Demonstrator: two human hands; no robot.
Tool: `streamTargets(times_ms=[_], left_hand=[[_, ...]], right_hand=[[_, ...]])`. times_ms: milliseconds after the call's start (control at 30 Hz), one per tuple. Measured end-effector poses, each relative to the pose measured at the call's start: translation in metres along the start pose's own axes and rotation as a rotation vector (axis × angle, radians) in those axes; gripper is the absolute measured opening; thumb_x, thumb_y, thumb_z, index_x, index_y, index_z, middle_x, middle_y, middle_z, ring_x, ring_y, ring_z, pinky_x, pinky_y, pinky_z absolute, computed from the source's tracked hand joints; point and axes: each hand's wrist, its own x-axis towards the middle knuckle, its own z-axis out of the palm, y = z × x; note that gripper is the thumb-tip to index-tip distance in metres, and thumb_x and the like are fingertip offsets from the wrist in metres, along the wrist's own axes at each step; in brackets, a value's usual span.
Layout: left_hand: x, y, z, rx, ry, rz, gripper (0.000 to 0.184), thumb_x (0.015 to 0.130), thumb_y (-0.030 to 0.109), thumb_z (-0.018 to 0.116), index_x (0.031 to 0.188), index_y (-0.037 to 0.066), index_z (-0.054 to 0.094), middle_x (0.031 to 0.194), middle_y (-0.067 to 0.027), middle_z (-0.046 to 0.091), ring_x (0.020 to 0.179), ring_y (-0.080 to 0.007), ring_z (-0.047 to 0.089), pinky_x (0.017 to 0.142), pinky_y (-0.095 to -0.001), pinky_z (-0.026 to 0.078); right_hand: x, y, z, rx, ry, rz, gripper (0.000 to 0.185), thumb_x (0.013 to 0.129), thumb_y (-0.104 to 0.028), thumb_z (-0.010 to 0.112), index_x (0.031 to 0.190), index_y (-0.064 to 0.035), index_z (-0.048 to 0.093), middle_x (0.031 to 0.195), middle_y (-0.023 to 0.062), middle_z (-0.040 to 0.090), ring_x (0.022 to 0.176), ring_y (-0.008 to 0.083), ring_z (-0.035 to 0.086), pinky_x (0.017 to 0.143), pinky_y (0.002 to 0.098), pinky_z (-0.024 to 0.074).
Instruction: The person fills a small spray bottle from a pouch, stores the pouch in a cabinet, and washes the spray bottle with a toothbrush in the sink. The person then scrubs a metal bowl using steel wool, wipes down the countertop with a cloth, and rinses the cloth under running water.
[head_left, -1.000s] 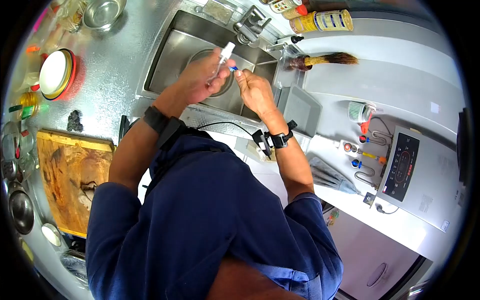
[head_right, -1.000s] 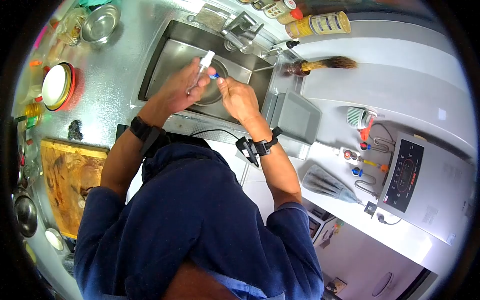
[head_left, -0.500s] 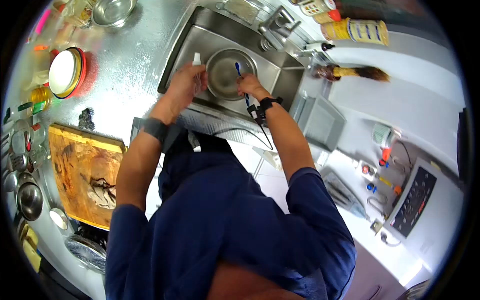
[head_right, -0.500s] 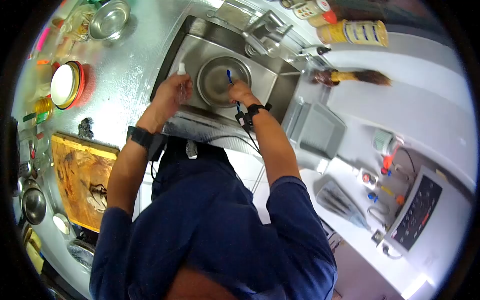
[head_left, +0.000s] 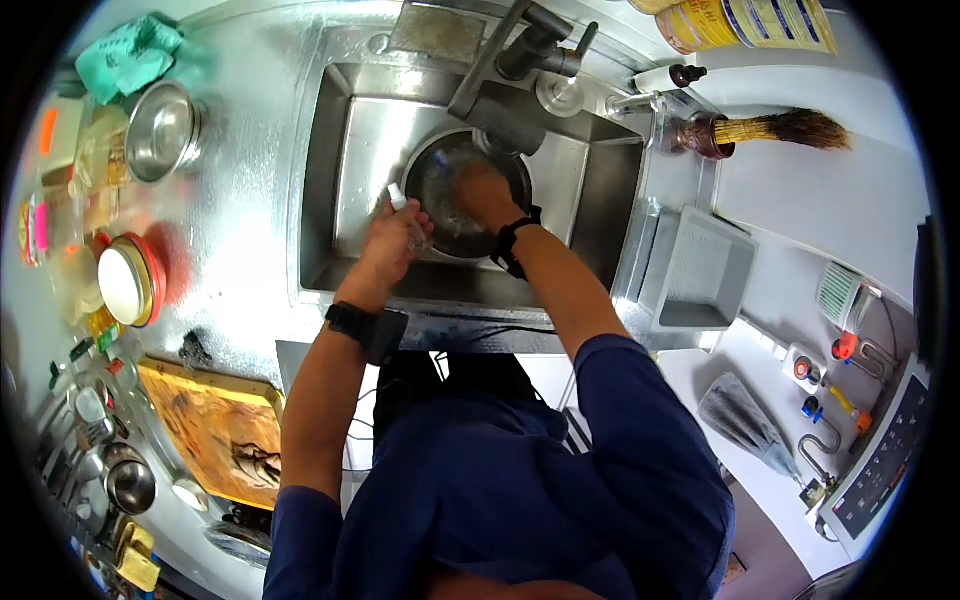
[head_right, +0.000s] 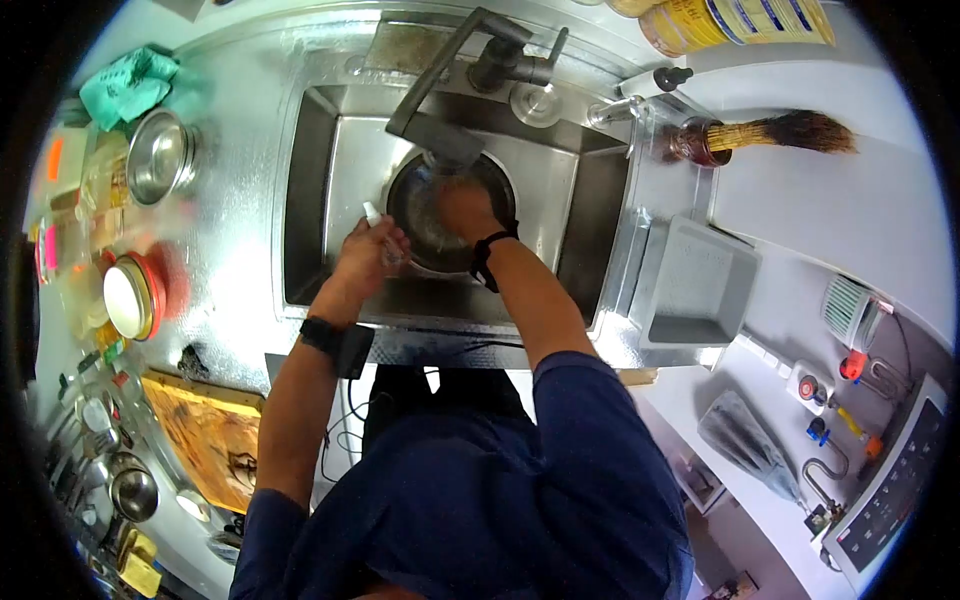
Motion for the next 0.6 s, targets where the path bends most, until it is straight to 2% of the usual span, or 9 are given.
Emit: streamTargets(times_ms=[67, 167, 267, 333, 367, 467, 500, 533, 600], left_hand=[[0.026, -0.006, 0.002, 0.036, -0.048, 0.026, 0.016, 0.094, 0.014, 0.059, 0.109, 0.014, 0.053, 0.090, -0.0048, 0.059, 0.084, -0.0221, 0.062, 0.073, -0.0459, 0.053], [0.074, -0.023, 0.011, 0.087, 0.054, 0.007, 0.014, 0.094, 0.015, 0.060, 0.106, 0.012, 0.053, 0.088, -0.0041, 0.057, 0.080, -0.0222, 0.061, 0.072, -0.0449, 0.052], [0.138, -0.056, 0.006, 0.282, 0.172, 0.038, 0.017, 0.090, 0.015, 0.059, 0.106, 0.010, 0.052, 0.093, -0.0070, 0.063, 0.078, -0.0246, 0.063, 0.066, -0.0392, 0.052], [0.153, -0.065, 0.019, 1.533, 0.357, 0.252, 0.039, 0.099, 0.029, 0.051, 0.130, 0.005, 0.049, 0.109, -0.0156, 0.064, 0.089, -0.0368, 0.066, 0.086, -0.0435, 0.053], [0.160, -0.070, 0.024, 1.539, 0.343, 0.255, 0.039, 0.099, 0.029, 0.051, 0.130, 0.005, 0.049, 0.109, -0.0156, 0.064, 0.089, -0.0368, 0.066, 0.086, -0.0435, 0.053], [0.143, -0.073, 0.046, 1.989, 0.228, 0.908, 0.047, 0.097, 0.039, 0.048, 0.129, 0.006, 0.057, 0.120, -0.0213, 0.062, 0.106, -0.0367, 0.064, 0.093, -0.0470, 0.050], [0.144, -0.078, 0.043, 2.247, 0.245, 1.127, 0.042, 0.096, 0.036, 0.050, 0.123, 0.007, 0.062, 0.120, -0.0190, 0.062, 0.110, -0.0313, 0.063, 0.092, -0.0453, 0.051], [0.130, -0.067, 0.055, 2.259, 0.231, 1.129, 0.042, 0.096, 0.036, 0.050, 0.123, 0.007, 0.062, 0.120, -0.0190, 0.062, 0.110, -0.0313, 0.063, 0.092, -0.0453, 0.051], [0.105, -0.037, 0.081, 2.330, 0.033, 0.776, 0.035, 0.096, 0.032, 0.051, 0.117, 0.007, 0.063, 0.119, -0.0175, 0.063, 0.108, -0.0303, 0.064, 0.088, -0.0450, 0.053]], right_hand=[[0.000, 0.002, -0.007, 0.105, -0.080, 0.089, 0.027, 0.089, -0.021, 0.056, 0.102, -0.0043, 0.072, 0.108, 0.0168, 0.068, 0.099, 0.0320, 0.069, 0.087, 0.0455, 0.0530], [0.001, 0.013, 0.001, 0.020, -0.222, -0.095, 0.030, 0.090, -0.025, 0.054, 0.099, -0.0029, 0.072, 0.102, 0.0174, 0.070, 0.096, 0.0340, 0.069, 0.086, 0.0444, 0.0540], [-0.012, 0.020, -0.038, 0.278, -0.427, 0.134, 0.030, 0.089, -0.026, 0.055, 0.093, -0.0014, 0.072, 0.098, 0.0190, 0.071, 0.095, 0.0356, 0.069, 0.085, 0.0446, 0.0547], [-0.023, 0.031, -0.027, 0.398, -0.245, 0.290, 0.033, 0.088, -0.028, 0.055, 0.091, -0.0002, 0.072, 0.100, 0.0220, 0.071, 0.096, 0.0358, 0.069, 0.083, 0.0453, 0.0556], [-0.024, 0.036, -0.019, 0.426, -0.252, 0.250, 0.030, 0.087, -0.022, 0.055, 0.101, 0.0012, 0.068, 0.103, 0.0244, 0.069, 0.095, 0.0366, 0.069, 0.081, 0.0456, 0.0567], [-0.035, 0.040, -0.020, 0.290, -0.131, 0.222, 0.033, 0.087, -0.017, 0.056, 0.113, 0.0018, 0.060, 0.106, 0.0248, 0.067, 0.092, 0.0386, 0.069, 0.079, 0.0471, 0.0574], [-0.033, 0.040, -0.017, 0.297, -0.131, 0.233, 0.033, 0.087, -0.017, 0.056, 0.113, 0.0018, 0.060, 0.106, 0.0248, 0.067, 0.092, 0.0386, 0.069, 0.079, 0.0471, 0.0574], [-0.029, 0.038, -0.012, 0.294, -0.158, 0.205, 0.034, 0.087, -0.015, 0.056, 0.116, 0.0014, 0.057, 0.107, 0.0238, 0.066, 0.091, 0.0394, 0.069, 0.078, 0.0482, 0.0574], [-0.029, 0.036, -0.008, 0.311, -0.180, 0.186, 0.036, 0.086, -0.013, 0.057, 0.120, 0.0011, 0.054, 0.107, 0.0228, 0.066, 0.089, 0.0402, 0.069, 0.077, 0.0493, 0.0574]])
